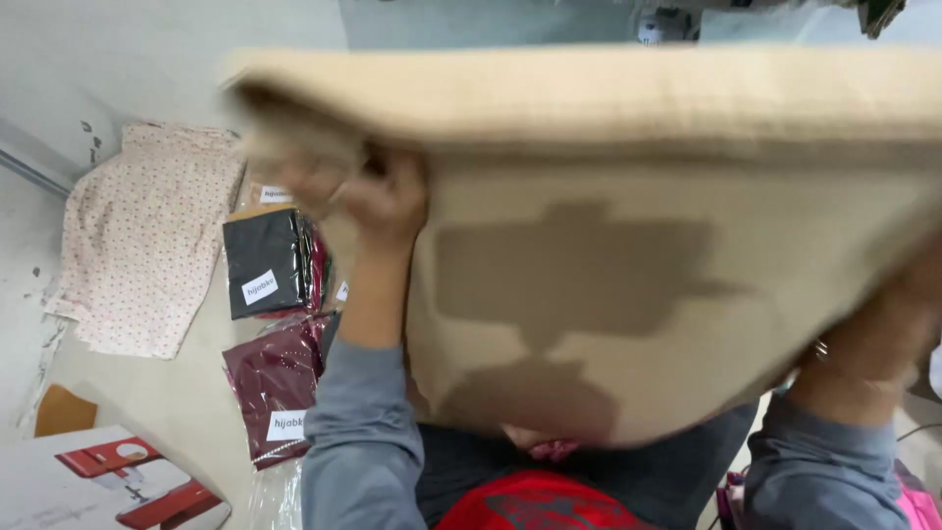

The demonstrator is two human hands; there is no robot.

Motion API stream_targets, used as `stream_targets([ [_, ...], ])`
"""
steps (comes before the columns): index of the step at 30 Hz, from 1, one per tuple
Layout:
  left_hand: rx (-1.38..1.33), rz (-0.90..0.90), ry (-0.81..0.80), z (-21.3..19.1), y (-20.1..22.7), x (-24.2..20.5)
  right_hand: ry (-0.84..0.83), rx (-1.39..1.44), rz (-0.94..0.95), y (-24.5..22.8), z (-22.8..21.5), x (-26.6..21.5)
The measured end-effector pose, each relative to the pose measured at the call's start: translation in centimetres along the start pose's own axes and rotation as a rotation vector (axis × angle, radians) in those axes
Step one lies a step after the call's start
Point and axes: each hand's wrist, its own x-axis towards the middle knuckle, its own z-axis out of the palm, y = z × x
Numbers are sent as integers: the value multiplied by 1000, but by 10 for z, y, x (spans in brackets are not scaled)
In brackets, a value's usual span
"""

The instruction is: Folding and packaging hijabs into plastic bags, including the use of a lint roller.

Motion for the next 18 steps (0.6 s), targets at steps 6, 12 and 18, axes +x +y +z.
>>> stream_targets([
  [6,111,-7,-318,82,-74,-63,-31,-115,-183,-111,113,11],
  [12,313,-60,-686,111,-95,-101,-439,-380,-69,-140,163,6],
  [18,389,-281,-1098,120,-112,-130,-750,-558,40,-91,187,-16],
])
